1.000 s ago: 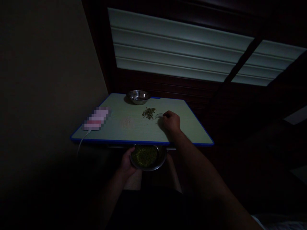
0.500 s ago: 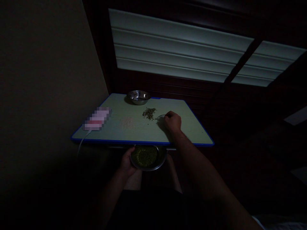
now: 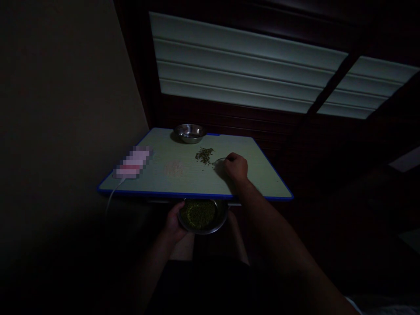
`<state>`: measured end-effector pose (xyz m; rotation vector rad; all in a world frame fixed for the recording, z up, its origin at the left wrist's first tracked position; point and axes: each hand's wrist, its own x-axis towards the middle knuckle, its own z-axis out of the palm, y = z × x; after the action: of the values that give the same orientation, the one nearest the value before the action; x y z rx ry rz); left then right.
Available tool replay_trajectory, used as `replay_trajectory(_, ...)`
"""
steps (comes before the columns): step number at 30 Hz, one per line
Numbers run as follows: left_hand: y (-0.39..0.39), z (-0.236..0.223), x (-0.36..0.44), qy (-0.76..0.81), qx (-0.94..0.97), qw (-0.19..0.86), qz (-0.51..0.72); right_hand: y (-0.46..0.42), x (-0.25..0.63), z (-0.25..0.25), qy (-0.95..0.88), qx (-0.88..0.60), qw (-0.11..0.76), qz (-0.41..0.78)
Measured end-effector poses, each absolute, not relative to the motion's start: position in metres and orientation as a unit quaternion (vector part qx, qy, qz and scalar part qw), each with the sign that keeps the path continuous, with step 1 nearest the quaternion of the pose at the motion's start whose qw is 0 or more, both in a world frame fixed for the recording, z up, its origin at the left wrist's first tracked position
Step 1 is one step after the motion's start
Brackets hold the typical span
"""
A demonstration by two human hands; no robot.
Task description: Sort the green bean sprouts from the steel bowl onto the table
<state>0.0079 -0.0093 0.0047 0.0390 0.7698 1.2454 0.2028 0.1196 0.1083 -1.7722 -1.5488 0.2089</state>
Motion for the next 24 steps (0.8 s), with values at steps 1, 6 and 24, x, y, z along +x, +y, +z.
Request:
replay_trajectory(1, -0.0094, 0.0047, 0.0079, 0.350, 0.018, 0.744, 0.568, 0.1200, 0.2027, 0.1079, -0.605, -0.695, 0.379, 0.079)
replay_trajectory(6, -0.0107, 0.0078, 0.0089, 0.361, 0.012, 0.735, 0.574, 0.1215, 0.2028, 0.1062, -0.615, -0.692, 0.374, 0.063)
replay_trajectory(24, -0.0093, 0.0087, 0.0102, 0.366, 0.009, 0.728, 0.579, 0.1221, 0.2023, 0.1060, -0.625, -0.685, 0.369, 0.062)
